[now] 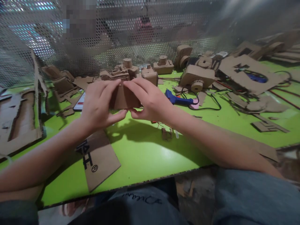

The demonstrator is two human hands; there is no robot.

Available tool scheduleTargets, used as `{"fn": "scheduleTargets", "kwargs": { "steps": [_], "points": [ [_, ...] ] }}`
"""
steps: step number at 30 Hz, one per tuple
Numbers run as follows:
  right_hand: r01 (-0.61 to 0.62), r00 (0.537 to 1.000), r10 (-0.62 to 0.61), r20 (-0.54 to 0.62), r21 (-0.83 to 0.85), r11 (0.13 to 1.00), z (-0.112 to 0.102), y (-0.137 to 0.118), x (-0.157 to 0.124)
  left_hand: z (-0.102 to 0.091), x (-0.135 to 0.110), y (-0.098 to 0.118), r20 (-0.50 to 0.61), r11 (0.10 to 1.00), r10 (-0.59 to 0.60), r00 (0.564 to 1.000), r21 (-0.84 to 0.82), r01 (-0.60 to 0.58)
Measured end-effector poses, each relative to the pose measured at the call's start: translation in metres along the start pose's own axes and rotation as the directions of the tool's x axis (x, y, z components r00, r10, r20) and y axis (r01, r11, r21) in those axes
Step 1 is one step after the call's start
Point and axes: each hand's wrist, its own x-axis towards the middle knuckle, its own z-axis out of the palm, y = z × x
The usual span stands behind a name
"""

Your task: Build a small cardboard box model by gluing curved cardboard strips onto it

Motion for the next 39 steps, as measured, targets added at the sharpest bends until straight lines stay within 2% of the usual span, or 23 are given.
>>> {"fn": "scheduleTargets", "kwargs": {
  "steps": [3, 9, 15, 19, 23, 25, 27, 28, 29, 33, 36, 39],
  "points": [
    [0.016, 0.999, -0.017, -0.028, -0.008, 1.000, 0.004, 0.000, -0.003, 0.006, -0.001, -0.005, -0.010, 0.999, 0.032, 0.999, -0.002, -0.032],
    [-0.016, 1.000, 0.017, 0.014, -0.033, 0.999, 0.009, 0.003, -0.007, 0.011, -0.003, -0.008, -0.044, 0.998, 0.056, 0.997, 0.018, -0.055],
    [0.054, 0.999, -0.054, -0.007, 0.027, 0.998, 0.013, 0.003, -0.010, 0.026, -0.006, -0.019, -0.088, 0.998, 0.056, 0.995, 0.046, -0.052],
    [0.019, 0.999, -0.020, 0.045, 0.041, 0.999, 0.013, -0.002, -0.009, 0.031, -0.006, -0.022, -0.086, 0.996, 0.060, 0.995, 0.074, -0.054],
    [-0.097, 0.992, 0.094, 0.087, 0.024, 0.995, -0.007, 0.000, -0.006, 0.021, -0.002, -0.020, -0.032, 1.000, 0.004, 0.999, 0.030, -0.003],
    [-0.205, 0.964, 0.208, 0.163, -0.034, 0.978, -0.022, 0.007, -0.016, 0.013, 0.001, -0.019, 0.000, 0.999, -0.048, 0.999, 0.008, 0.048],
    [-0.272, 0.884, 0.283, 0.372, -0.084, 0.959, -0.032, 0.017, -0.037, 0.006, 0.003, -0.018, 0.015, 0.996, -0.084, 0.996, 0.002, 0.084],
    [-0.269, 0.842, 0.258, 0.473, -0.047, 0.962, -0.034, 0.022, -0.051, 0.004, 0.004, -0.018, 0.016, 0.995, -0.095, 0.995, 0.003, 0.095],
    [-0.266, 0.818, 0.240, 0.523, -0.027, 0.964, -0.033, 0.026, -0.066, 0.003, 0.004, -0.018, 0.013, 0.995, -0.101, 0.995, 0.006, 0.101],
    [-0.288, 0.768, 0.213, 0.605, 0.028, 0.957, -0.020, 0.028, -0.107, 0.004, 0.005, -0.019, -0.034, 0.994, -0.103, 0.994, 0.029, 0.104],
    [-0.374, 0.700, 0.240, 0.673, 0.060, 0.925, -0.016, 0.024, -0.106, 0.005, 0.005, -0.021, -0.071, 0.994, -0.090, 0.993, 0.049, 0.093],
    [-0.506, 0.620, 0.275, 0.735, 0.106, 0.856, -0.025, 0.026, -0.086, 0.004, 0.005, -0.023, -0.079, 0.994, -0.092, 0.993, 0.056, 0.096]
  ]
}}
